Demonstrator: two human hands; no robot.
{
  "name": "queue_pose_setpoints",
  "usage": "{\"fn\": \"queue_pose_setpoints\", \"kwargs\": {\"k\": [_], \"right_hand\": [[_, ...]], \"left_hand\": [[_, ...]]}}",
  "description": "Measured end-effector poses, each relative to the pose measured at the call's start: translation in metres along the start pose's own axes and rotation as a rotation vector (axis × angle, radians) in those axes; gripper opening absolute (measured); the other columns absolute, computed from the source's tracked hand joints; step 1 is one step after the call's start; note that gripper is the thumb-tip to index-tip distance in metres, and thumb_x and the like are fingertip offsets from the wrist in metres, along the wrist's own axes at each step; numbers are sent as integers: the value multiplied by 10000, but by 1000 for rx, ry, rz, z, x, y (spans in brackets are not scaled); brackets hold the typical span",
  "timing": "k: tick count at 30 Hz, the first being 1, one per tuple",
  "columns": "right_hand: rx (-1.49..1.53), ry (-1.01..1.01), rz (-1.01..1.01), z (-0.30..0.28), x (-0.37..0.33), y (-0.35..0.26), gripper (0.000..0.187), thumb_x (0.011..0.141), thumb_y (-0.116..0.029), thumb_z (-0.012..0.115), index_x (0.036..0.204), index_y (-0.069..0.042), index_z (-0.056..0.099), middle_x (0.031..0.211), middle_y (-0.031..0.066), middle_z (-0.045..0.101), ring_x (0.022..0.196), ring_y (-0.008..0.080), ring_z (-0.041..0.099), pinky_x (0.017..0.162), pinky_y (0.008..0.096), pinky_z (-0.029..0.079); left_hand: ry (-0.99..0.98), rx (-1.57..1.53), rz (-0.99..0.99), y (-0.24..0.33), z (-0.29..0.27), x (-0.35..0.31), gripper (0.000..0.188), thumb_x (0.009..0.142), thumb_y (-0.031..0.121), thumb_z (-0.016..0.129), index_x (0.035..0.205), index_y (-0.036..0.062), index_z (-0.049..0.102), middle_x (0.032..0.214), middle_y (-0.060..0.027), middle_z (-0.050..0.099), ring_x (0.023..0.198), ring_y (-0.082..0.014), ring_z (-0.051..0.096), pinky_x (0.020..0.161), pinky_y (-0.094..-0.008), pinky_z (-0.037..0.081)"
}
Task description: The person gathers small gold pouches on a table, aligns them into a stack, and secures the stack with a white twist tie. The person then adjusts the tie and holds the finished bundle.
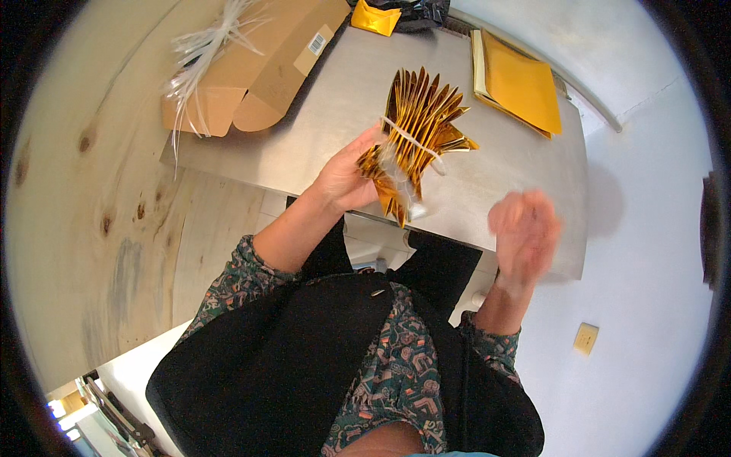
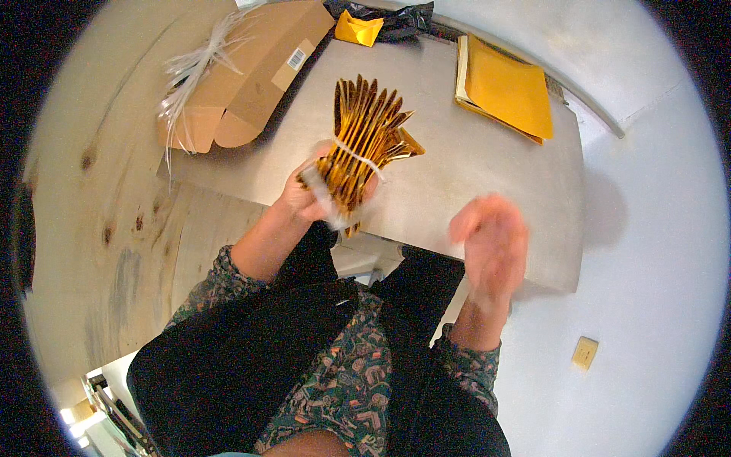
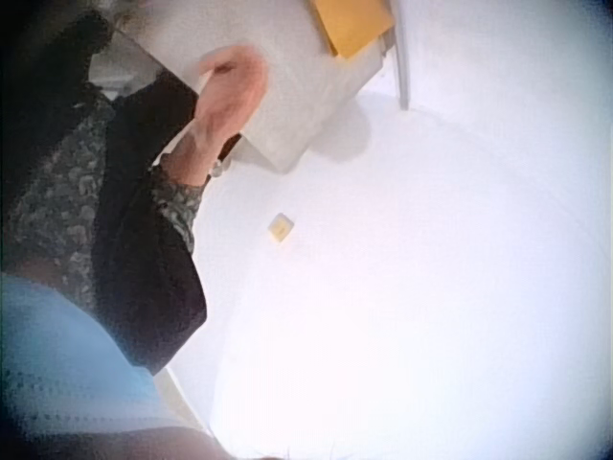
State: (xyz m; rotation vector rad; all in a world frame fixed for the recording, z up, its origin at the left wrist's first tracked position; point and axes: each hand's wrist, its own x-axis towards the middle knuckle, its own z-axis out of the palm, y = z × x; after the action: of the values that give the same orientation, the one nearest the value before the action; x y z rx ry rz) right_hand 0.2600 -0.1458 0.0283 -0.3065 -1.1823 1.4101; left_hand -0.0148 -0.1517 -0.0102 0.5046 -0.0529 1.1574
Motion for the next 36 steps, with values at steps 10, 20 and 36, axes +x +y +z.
{"fn": "queue_pose_setpoints", "kwargs": {"k": [10,20,36], "right_hand": [[-28,-133,436,26,21,54,447,1001,-123,499,1425,10,451,1041,120,668,780,141,612,682,280,508],[378,-326,575,27,35,47,309,1018,-177,523,1284,-25,565,972,76,674,811,161,654,686,310,550],[192,96,554,44,6,14,278,989,-135,546,1195,50,567,1127,144,660,997,204,662,898,330,532]], "left_hand": [[26,-218,-208,-26,4,6,622,900,506,600,1278,13,566,1078,-161,635,844,-250,563,785,-373,446],[156,156,-244,-36,-12,1,572,920,326,620,1373,1,496,1236,-241,615,1039,-411,637,908,-504,539],[-125,329,-340,-27,27,-5,764,957,235,648,1538,-13,219,1442,-118,469,1304,-193,480,1103,-353,381]]}}
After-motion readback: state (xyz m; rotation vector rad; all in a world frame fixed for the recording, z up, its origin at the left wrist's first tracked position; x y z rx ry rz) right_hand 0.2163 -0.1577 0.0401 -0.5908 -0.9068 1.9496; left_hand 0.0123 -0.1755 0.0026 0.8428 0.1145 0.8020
